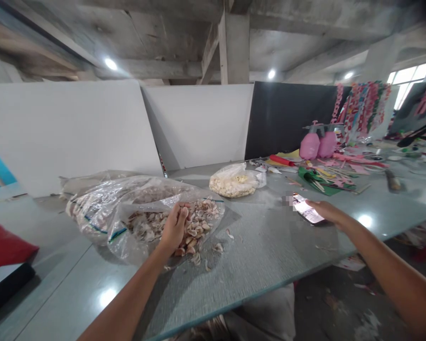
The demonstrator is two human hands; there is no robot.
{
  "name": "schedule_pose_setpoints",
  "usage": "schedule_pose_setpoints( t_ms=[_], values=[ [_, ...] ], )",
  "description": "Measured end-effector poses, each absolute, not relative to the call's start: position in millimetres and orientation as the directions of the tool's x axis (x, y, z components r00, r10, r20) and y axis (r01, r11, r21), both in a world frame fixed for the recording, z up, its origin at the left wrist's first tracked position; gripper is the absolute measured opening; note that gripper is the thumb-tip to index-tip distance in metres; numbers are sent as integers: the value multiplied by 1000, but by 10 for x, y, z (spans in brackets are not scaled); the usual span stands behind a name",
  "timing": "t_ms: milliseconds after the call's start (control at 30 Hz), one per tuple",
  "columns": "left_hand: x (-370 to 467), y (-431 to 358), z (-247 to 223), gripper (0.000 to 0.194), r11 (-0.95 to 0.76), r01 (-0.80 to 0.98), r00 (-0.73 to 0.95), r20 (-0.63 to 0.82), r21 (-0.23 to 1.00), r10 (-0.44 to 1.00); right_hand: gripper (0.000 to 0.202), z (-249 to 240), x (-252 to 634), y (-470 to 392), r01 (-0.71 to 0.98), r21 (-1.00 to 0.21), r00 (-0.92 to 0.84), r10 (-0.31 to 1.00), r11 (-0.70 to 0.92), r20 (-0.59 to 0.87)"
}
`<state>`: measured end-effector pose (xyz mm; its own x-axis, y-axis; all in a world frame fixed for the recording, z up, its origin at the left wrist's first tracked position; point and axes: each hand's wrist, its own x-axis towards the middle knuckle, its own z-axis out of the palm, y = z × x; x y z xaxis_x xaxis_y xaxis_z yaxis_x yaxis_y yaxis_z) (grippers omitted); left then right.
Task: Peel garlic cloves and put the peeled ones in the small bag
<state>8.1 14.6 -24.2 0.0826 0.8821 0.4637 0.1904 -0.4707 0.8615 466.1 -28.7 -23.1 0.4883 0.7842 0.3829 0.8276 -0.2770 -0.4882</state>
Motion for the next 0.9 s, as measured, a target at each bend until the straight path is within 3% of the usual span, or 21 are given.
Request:
schedule_pose_setpoints(
  t_ms=[100,167,233,667,800,900],
  values=[
    [80,160,-251,29,-479,179,83,472,860,878,27,-173,4670,-343,725,-639,420,900,-256,116],
    [79,161,-253,28,-480,178,87,472,859,877,25,-155,4689,-376,571,-768,381,922,-289,-64],
    [79,158,-249,28,-478,177,87,470,860,878,21,-158,4717,-383,446,-836,370,916,-320,-154],
    [76,172,-252,28,-471,173,92,462,865,882,23,-17,4620,-394,382,-805,476,843,-454,-250],
    [70,168,-249,28,-476,177,94,467,861,879,27,-107,4747,-358,436,-799,417,880,-414,-229],
    [73,159,-243,28,-481,159,98,471,862,877,42,-161,4848,-372,448,-816,337,915,-365,-224]
  ],
)
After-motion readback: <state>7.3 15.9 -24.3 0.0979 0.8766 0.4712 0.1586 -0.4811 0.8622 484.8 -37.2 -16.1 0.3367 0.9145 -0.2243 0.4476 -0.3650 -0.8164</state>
